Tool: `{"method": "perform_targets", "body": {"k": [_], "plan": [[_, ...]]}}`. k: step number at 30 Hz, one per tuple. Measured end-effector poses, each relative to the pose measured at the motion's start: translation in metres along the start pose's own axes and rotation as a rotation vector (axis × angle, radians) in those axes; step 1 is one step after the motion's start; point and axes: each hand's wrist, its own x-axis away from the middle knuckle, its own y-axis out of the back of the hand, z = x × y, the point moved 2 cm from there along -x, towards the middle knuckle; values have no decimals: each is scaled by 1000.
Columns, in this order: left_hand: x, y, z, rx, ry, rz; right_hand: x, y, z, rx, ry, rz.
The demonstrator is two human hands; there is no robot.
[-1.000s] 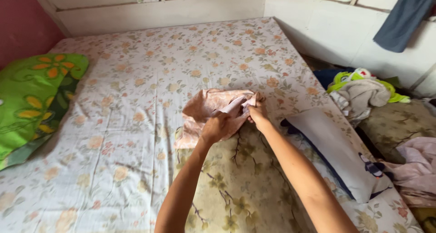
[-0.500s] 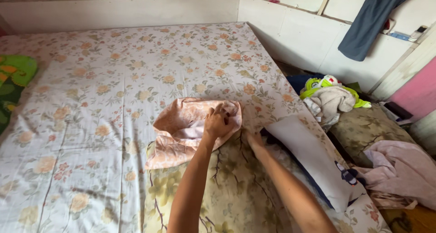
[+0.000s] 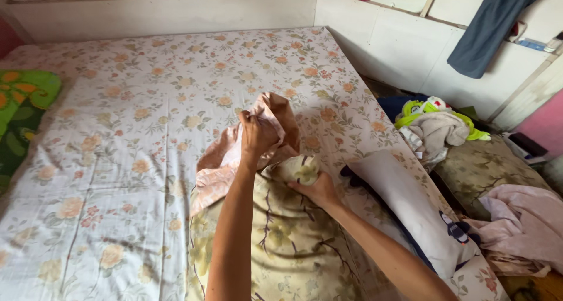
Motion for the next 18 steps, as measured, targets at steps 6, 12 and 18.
{"method": "perform_targets", "body": {"k": [6, 12, 18], "plan": [[-24, 52, -13, -538, -90, 188, 41, -11, 47, -33, 474, 0], [-14, 13, 8, -138, -196, 381, 65, -5, 80, 207, 612, -27], [26, -24, 0, 119, -111, 638, 62, -10, 81, 320, 483, -48]]}}
